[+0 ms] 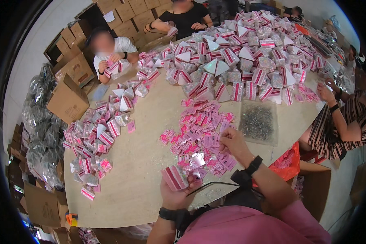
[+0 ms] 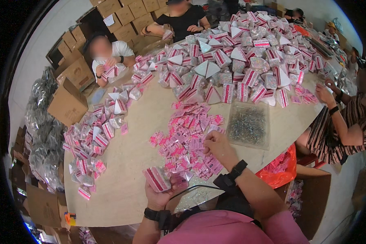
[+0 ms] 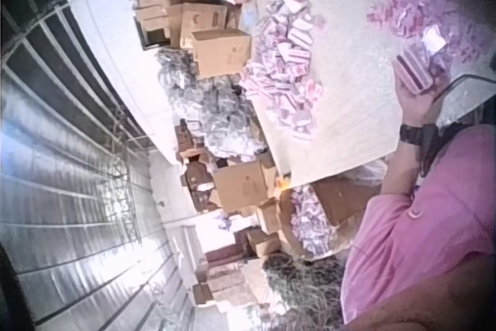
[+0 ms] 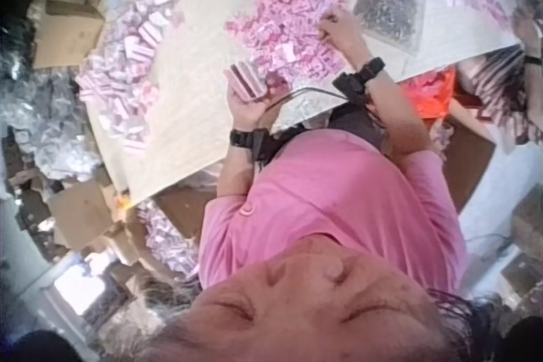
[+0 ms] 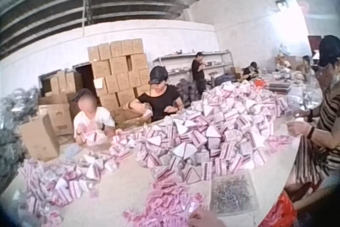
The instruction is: Packing small objects into pink and white pyramid-shaped bags at a large table.
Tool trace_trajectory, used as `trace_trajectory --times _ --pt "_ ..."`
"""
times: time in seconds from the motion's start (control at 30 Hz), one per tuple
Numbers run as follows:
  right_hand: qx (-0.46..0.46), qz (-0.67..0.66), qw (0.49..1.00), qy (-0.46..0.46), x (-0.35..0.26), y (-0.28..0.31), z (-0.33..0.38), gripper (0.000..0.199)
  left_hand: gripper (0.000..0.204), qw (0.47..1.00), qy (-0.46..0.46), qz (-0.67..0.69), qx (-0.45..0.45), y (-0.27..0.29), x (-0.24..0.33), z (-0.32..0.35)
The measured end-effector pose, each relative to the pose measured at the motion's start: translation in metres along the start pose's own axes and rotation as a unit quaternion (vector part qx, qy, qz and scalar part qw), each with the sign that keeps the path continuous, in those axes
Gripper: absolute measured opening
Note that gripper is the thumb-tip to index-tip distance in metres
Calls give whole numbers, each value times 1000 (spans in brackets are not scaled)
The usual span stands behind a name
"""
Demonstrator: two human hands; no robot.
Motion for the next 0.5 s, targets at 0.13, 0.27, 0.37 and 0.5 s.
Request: trace_trajectory --times 0.13,0.27,0.37,0.5 --pt "82 79 993 -4 30 8 -29 9 62 996 0 33 86 18 2 7" --pt "209 266 938 72 28 12 -38 16 65 995 12 36 90 29 1 8" --pt "176 282 939 92 26 -4 -46 15 68 995 25 42 87 30 -2 8" --pt "50 170 983 47 45 -19 -71 10 53 996 14 39 83 13 -1 14"
Point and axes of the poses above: each hand's wrist, its own z-axis away from the middle knuckle, its own y-axis out of the back of the hand, x = y × z, the point moved 8 cm from there along -z, towards the middle knuckle, and after that the axes turned 12 degrees about -y, right-handed, at the moved point
